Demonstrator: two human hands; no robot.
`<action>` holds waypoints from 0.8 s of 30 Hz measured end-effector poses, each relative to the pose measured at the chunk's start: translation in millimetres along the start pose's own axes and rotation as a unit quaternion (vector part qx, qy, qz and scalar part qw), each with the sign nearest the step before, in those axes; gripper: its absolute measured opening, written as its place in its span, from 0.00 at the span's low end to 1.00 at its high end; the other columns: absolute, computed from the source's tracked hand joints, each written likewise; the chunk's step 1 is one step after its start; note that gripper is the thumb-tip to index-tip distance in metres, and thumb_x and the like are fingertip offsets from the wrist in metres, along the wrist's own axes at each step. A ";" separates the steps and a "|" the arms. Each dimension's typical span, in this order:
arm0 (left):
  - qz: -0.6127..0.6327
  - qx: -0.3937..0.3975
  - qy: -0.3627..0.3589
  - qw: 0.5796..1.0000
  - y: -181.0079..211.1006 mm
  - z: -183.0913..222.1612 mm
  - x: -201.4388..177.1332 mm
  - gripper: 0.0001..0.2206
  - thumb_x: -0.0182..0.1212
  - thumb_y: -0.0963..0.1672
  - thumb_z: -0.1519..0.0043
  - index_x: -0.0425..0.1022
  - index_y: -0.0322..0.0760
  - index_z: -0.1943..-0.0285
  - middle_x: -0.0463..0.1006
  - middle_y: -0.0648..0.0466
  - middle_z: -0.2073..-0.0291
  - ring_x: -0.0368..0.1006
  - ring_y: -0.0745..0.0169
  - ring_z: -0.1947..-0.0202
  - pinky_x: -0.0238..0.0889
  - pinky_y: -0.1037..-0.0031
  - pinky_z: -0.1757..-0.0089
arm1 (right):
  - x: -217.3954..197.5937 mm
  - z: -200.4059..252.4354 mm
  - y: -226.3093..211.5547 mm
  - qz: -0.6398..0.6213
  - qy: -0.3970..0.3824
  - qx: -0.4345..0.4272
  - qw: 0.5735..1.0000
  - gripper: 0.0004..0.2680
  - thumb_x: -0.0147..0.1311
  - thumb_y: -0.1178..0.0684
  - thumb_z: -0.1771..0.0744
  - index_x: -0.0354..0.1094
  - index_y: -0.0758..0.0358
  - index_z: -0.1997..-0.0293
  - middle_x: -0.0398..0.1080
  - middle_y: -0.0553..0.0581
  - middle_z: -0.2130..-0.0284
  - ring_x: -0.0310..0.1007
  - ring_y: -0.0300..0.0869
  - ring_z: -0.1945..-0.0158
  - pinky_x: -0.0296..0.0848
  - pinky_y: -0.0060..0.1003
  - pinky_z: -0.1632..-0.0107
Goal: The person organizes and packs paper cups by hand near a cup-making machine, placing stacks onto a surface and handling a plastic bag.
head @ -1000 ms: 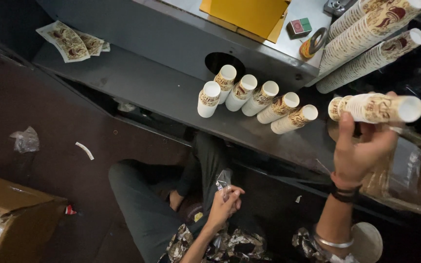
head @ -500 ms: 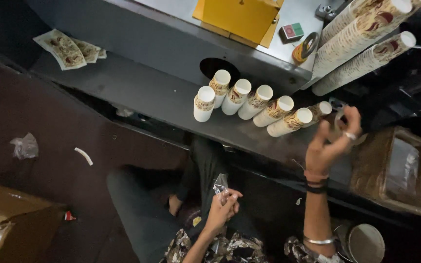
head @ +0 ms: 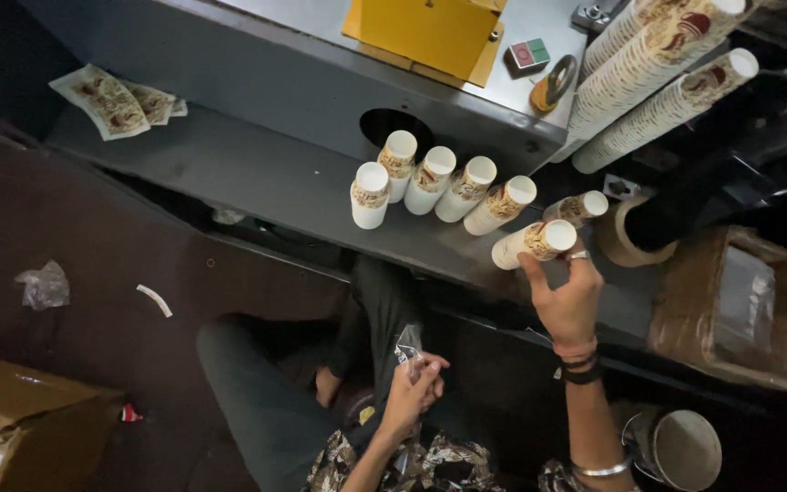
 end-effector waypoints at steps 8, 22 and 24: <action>-0.068 -0.003 0.032 0.997 3.7 0.2 1.7 0.13 0.54 0.47 0.31 0.76 0.31 0.51 0.73 0.57 0.80 0.56 0.79 0.86 0.46 0.83 0.82 | -52.7 -13.1 -32.2 -0.014 0.097 0.012 0.995 0.19 0.64 0.45 0.31 0.69 0.66 0.37 0.77 0.60 0.49 0.73 0.43 0.56 0.72 0.37 0.54; -0.043 -0.019 0.045 0.998 -3.4 -5.0 2.0 0.16 0.57 0.48 0.33 0.75 0.30 0.47 0.73 0.55 0.80 0.56 0.77 0.88 0.44 0.81 0.83 | 7.6 50.6 60.8 0.137 0.080 0.083 0.984 0.24 0.71 0.38 0.38 0.69 0.72 0.51 0.70 0.66 0.55 0.71 0.57 0.49 0.71 0.51 0.48; -0.011 -0.007 0.030 0.999 -1.1 0.5 3.2 0.19 0.56 0.51 0.32 0.72 0.29 0.45 0.71 0.56 0.80 0.53 0.77 0.87 0.41 0.82 0.83 | 9.9 54.5 57.8 0.151 0.053 0.084 0.984 0.25 0.74 0.39 0.41 0.69 0.69 0.51 0.71 0.65 0.56 0.72 0.57 0.50 0.72 0.50 0.47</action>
Point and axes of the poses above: each hand's wrist, its own z-axis away from the middle knuckle, its own x-axis out of the palm, y = z × x, the point moved 2 cm from there along -z, towards the middle knuckle
